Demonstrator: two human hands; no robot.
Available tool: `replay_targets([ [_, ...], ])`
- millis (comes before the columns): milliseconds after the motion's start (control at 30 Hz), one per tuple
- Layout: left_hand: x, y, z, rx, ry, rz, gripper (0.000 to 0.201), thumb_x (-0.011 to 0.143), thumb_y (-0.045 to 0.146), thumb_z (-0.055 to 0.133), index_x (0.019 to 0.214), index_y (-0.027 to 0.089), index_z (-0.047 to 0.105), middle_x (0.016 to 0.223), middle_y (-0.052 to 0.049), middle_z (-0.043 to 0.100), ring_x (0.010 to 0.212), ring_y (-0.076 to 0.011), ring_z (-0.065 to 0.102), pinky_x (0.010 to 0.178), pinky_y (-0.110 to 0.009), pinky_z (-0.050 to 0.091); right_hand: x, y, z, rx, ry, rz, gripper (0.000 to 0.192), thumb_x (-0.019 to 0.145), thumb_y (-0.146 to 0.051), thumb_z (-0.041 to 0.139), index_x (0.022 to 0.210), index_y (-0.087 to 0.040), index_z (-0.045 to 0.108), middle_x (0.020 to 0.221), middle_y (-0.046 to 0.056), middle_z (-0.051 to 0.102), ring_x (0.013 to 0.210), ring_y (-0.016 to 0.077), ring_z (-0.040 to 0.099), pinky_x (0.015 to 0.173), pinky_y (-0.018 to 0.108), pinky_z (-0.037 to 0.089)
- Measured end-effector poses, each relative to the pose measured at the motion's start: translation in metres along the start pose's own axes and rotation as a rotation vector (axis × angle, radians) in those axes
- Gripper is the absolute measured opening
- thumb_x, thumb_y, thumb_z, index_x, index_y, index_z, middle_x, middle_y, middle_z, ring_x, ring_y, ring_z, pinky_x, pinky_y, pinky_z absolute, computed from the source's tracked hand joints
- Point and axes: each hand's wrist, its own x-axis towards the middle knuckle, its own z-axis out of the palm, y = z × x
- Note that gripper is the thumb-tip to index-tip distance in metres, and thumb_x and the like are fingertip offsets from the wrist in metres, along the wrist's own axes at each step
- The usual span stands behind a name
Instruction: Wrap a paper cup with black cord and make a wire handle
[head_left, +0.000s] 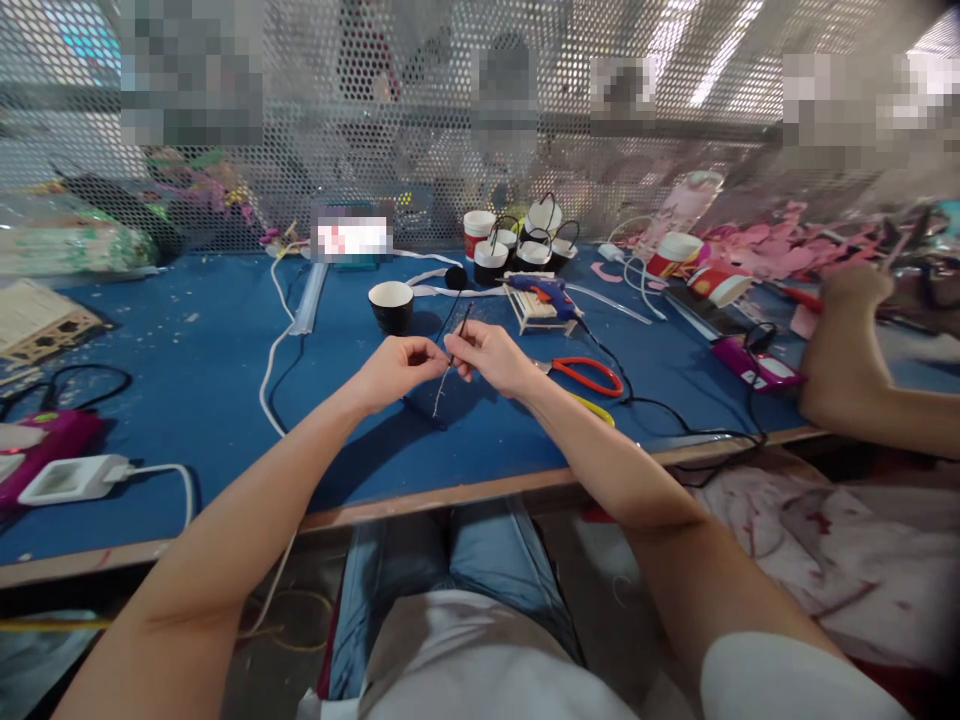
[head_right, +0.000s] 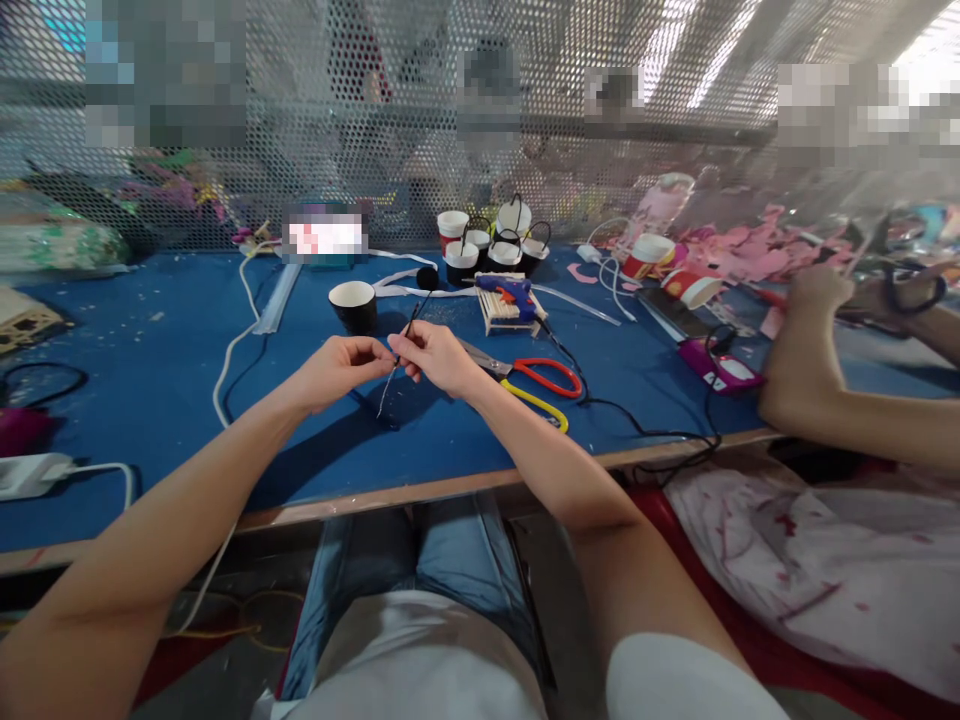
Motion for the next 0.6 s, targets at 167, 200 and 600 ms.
replay_targets([
  [167, 0.0005, -0.0032, 0.004, 0.175, 0.06, 0.099, 0.018, 0.072, 0.032, 0.057, 0.07, 0.013, 0.059, 0.064, 0.0, 0.057, 0.058, -0.0095, 0.047, 0.055, -0.022, 0.037, 0.001, 0.0018, 0.0007, -0.046, 0.046, 0.003, 0.033, 0.077, -0.046, 0.058, 0.069, -0.016, 0.047, 0.052, -0.005, 0.05, 0.043, 0.0044, 0.046, 0.04, 0.017, 0.039],
  [200, 0.0004, -0.0037, 0.0047, 0.227, 0.089, 0.137, 0.017, 0.073, 0.03, 0.056, 0.07, 0.014, 0.059, 0.066, -0.001, 0.058, 0.06, -0.01, 0.048, 0.057, -0.022, 0.037, 0.0014, 0.0024, 0.0008, -0.051, 0.055, 0.002, 0.033, 0.077, -0.046, 0.058, 0.069, -0.016, 0.047, 0.052, -0.005, 0.05, 0.042, 0.0044, 0.046, 0.04, 0.017, 0.039],
  [600, 0.0001, 0.0014, 0.003, 0.012, 0.062, -0.026, 0.021, 0.064, 0.029, 0.065, 0.074, 0.012, 0.061, 0.065, 0.0, 0.058, 0.057, -0.0084, 0.047, 0.055, -0.022, 0.036, 0.0016, 0.0011, 0.0019, -0.035, 0.079, -0.02, 0.034, 0.076, -0.048, 0.058, 0.07, -0.016, 0.048, 0.051, -0.005, 0.051, 0.041, 0.0047, 0.046, 0.039, 0.018, 0.04],
])
